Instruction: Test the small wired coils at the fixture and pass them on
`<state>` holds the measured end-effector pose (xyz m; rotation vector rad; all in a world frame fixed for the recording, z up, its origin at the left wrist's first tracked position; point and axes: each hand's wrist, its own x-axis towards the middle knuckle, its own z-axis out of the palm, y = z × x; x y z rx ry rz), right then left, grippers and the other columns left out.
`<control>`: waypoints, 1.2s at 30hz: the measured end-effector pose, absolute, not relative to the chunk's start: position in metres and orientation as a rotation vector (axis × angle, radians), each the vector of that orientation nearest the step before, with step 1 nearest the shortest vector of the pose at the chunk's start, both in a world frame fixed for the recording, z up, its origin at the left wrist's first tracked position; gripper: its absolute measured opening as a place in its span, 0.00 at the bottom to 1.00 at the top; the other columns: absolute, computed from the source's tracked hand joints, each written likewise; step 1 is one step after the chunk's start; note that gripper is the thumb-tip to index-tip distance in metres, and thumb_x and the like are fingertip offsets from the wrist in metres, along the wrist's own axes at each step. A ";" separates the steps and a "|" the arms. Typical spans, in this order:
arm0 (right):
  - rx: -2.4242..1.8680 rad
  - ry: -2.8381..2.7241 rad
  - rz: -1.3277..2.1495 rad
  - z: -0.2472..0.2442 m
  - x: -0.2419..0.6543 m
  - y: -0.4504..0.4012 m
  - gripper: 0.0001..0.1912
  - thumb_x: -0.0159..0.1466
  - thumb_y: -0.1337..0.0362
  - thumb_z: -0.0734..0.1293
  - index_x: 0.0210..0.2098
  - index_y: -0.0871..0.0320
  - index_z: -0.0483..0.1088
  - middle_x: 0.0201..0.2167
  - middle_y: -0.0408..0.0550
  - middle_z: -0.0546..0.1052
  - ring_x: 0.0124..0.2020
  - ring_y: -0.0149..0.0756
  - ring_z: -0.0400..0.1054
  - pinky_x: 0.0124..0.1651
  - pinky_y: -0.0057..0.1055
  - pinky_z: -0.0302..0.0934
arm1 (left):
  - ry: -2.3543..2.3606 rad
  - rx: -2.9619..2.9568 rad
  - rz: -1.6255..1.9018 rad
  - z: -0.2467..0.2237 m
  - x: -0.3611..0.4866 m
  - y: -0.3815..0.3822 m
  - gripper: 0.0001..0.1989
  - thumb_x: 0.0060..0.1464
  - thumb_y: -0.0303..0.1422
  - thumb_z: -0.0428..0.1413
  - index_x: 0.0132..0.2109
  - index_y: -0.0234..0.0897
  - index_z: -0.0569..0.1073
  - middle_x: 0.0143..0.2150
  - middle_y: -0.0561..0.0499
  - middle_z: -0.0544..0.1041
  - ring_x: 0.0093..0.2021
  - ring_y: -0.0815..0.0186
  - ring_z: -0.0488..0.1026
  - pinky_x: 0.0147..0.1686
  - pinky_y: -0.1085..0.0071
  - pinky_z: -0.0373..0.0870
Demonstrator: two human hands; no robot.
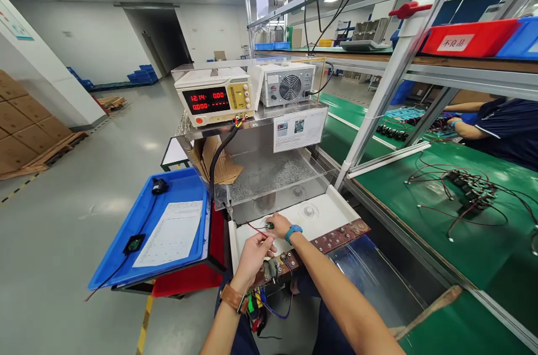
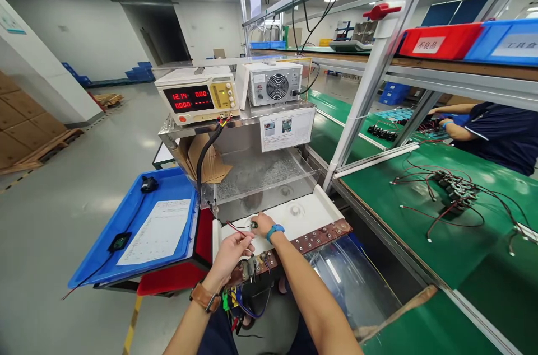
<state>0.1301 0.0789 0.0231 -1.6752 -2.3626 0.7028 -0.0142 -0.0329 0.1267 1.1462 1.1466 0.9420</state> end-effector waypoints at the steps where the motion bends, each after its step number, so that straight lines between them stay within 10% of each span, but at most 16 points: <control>1: -1.663 -2.360 0.702 0.022 0.131 0.079 0.18 0.59 0.59 0.71 0.48 0.54 0.75 0.43 0.49 0.73 0.40 0.36 0.67 0.43 0.28 0.58 | 1.160 1.181 0.936 0.123 -0.012 -0.028 0.27 0.45 0.55 0.60 0.37 0.33 0.76 0.27 0.50 0.75 0.28 0.65 0.72 0.29 0.70 0.67; 36: -1.649 -2.297 0.676 0.028 0.131 0.074 0.15 0.58 0.58 0.70 0.44 0.55 0.76 0.40 0.48 0.74 0.38 0.36 0.66 0.42 0.28 0.56 | 1.145 1.612 0.645 0.068 0.003 -0.013 0.12 0.53 0.38 0.54 0.34 0.35 0.78 0.35 0.46 0.81 0.39 0.59 0.75 0.44 0.67 0.67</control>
